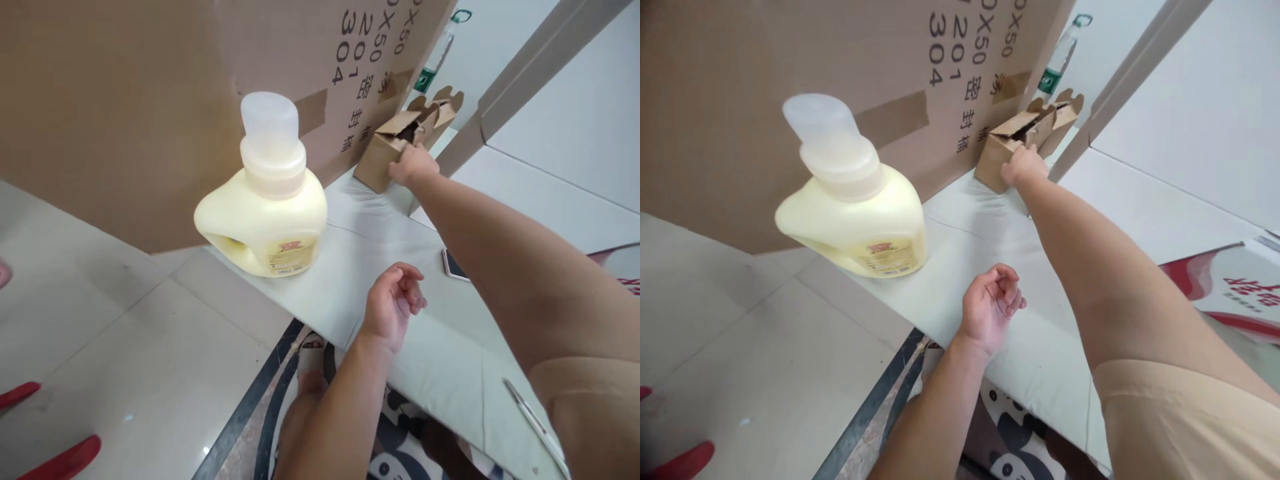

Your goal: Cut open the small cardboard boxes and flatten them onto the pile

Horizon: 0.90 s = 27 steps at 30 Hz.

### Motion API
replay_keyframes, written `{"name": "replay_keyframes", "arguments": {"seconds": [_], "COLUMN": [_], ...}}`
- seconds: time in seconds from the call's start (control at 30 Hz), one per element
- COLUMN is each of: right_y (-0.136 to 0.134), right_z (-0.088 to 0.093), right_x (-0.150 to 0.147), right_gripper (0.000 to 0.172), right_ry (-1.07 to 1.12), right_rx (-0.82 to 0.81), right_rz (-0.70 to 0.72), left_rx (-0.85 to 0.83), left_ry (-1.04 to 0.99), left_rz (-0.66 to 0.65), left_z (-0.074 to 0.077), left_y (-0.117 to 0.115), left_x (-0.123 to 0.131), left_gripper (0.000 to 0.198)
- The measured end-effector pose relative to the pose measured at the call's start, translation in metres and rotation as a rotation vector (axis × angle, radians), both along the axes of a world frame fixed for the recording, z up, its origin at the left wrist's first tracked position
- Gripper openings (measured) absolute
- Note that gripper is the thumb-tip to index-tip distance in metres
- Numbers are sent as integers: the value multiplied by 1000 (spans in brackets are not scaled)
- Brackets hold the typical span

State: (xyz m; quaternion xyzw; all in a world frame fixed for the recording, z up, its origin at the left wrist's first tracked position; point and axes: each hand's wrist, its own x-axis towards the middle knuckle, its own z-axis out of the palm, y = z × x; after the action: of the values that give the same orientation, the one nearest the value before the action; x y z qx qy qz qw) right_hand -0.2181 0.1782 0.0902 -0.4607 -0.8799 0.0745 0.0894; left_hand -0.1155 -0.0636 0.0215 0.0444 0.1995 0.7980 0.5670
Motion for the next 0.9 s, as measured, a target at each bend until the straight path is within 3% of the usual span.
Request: {"name": "replay_keyframes", "arguments": {"seconds": [0.1,0.17,0.3,0.37,0.47,0.57,0.7,0.8,0.9], "right_y": [-11,-29,-96,-136,-189,-219,-223,-214,-210], "right_z": [-1,-4,-10,-12,-20,-35,-53,-64,-74], "right_x": [30,65,180,252,347,404,426,429,432], "right_gripper": [59,59,56,50,44,39,37,35,32], "right_ry": [12,88,362,455,531,592,577,594,695], "right_rx": [30,51,68,89,139,199,165,31,-88], "right_rz": [3,49,187,156,105,102,29,33,21], "left_rx": [-27,-141,-406,-415,-326,-218,-86,-12,-77], "left_ry": [15,85,441,648,958,1094,1027,947,975], "left_rz": [81,275,827,915,776,514,326,263,263], "left_z": [0,-1,0,2,8,15,18,14,9], "left_y": [1,0,-9,-14,-14,-7,6,14,23], "left_x": [4,7,9,9,17,35,61,71,75], "left_gripper": [22,21,23,14,16,19,12,14,16]}}
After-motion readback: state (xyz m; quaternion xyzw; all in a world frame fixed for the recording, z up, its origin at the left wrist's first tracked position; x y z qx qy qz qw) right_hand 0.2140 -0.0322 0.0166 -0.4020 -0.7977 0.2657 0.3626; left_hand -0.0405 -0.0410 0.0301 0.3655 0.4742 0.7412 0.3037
